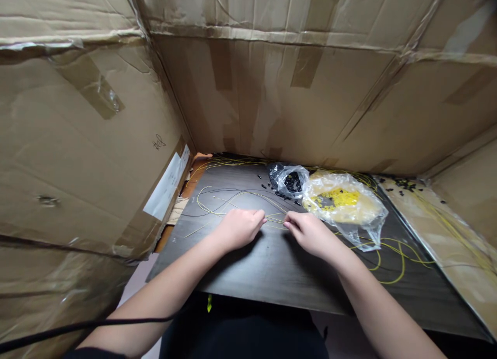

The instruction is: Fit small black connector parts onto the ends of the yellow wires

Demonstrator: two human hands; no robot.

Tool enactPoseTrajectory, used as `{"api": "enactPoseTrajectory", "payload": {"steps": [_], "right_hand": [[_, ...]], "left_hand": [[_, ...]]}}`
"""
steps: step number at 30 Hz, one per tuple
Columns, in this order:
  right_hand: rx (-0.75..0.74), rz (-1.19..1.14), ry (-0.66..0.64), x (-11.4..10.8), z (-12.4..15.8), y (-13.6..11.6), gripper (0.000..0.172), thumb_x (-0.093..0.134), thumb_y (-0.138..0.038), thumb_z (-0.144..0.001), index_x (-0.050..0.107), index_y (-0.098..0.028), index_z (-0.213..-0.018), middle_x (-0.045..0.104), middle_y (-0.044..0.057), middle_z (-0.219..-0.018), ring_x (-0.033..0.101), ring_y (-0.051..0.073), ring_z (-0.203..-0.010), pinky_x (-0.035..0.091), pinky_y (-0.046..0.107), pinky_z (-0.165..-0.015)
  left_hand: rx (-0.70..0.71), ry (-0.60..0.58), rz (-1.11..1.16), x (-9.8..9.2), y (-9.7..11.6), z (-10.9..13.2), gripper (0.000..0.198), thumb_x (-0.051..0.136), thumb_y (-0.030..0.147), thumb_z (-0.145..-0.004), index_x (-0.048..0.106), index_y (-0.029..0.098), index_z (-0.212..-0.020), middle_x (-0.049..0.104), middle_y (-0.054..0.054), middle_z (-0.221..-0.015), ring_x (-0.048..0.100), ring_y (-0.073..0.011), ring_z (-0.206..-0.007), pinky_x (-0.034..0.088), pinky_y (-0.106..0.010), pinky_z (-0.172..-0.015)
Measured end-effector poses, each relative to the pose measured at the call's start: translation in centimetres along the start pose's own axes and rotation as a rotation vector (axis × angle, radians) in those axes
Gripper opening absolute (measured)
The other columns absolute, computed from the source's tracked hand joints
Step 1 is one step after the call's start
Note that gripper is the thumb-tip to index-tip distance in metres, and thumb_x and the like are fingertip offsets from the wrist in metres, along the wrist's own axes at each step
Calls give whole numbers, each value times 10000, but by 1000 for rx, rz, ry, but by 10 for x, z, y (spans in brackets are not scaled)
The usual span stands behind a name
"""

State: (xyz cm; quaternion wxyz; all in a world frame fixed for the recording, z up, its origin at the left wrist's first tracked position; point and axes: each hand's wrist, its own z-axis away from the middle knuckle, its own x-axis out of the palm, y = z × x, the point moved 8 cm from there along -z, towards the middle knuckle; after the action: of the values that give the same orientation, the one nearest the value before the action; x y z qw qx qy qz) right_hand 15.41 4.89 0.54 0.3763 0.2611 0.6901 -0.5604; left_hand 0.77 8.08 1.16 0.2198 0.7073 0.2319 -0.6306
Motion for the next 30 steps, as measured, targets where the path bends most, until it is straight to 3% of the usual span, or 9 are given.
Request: {"api": "enactPoseTrajectory", "payload": {"steps": [3, 7, 11, 13, 15, 18, 21, 25, 30], "right_hand": [[18, -175, 2, 4, -1, -3, 214, 564, -264, -945, 658, -195, -1125, 707, 46, -914, 618, 170, -752, 450, 289, -710], [75, -497, 40, 15, -6, 3, 165, 623, -309, -907, 690, -181, -826, 649, 12, -727, 548, 148, -670, 407, 267, -649], [194, -763, 200, 16, -6, 32, 243, 629, -419, -905, 642, -181, -852, 517, -35, -601, 451, 113, -552, 331, 235, -531], [220, -823, 267, 15, -4, 43, 280, 607, -462, -917, 622, -184, -895, 511, -40, -602, 432, 100, -520, 307, 223, -494], [235, -888, 315, 15, -1, 48, 298, 605, -482, -919, 610, -183, -920, 550, -33, -640, 407, 80, -482, 286, 216, -464], [231, -991, 314, 21, 1, 43, 307, 623, -486, -911, 597, -180, -911, 600, -18, -688, 389, 54, -435, 285, 212, -445], [222, -1133, 251, 34, 1, 32, 295, 651, -462, -905, 573, -180, -865, 615, -21, -661, 413, 47, -416, 313, 205, -450], [207, -1199, 172, 43, 1, 20, 282, 645, -436, -926, 541, -186, -851, 636, -28, -622, 444, 48, -395, 312, 188, -439], [186, -968, 55, 46, 4, 10, 293, 584, -451, -962, 541, -187, -843, 670, -6, -662, 522, 75, -441, 382, 203, -472]], "left_hand": [[43, -4, 32, -1, 8, -7, 279, 376, 342, -1037, 587, 189, -939, 704, -56, -842, 659, -208, -664, 358, -289, -554], [110, 122, 111, -19, 10, -14, 288, 406, 348, -1025, 624, 185, -931, 691, -54, -834, 628, -190, -710, 401, -303, -633], [21, 744, 58, -69, 0, 15, 342, 607, 457, -902, 668, 186, -1101, 699, -114, -962, 601, -255, -910, 415, -401, -831], [226, 917, 36, -73, 22, 32, 225, 630, 433, -873, 690, 221, -921, 693, -67, -848, 578, -229, -832, 401, -393, -804], [451, 671, 116, -51, 47, 23, 203, 601, 359, -897, 665, 215, -769, 632, -26, -685, 536, -169, -685, 376, -337, -673], [93, 377, 529, -19, 29, -12, 250, 525, 309, -957, 686, 181, -816, 666, -37, -754, 564, -142, -682, 412, -296, -656], [-201, 344, 900, -1, 6, -30, 218, 573, 334, -953, 710, 194, -1048, 718, -44, -991, 632, -151, -861, 462, -259, -724], [-238, 352, 1164, 5, -1, -34, 198, 647, 306, -906, 736, 178, -1028, 732, -52, -997, 651, -158, -881, 476, -249, -746], [-325, 286, 1496, 29, -6, -24, 279, 706, 373, -863, 727, 126, -990, 740, -83, -921, 671, -157, -780, 511, -263, -732]]}}
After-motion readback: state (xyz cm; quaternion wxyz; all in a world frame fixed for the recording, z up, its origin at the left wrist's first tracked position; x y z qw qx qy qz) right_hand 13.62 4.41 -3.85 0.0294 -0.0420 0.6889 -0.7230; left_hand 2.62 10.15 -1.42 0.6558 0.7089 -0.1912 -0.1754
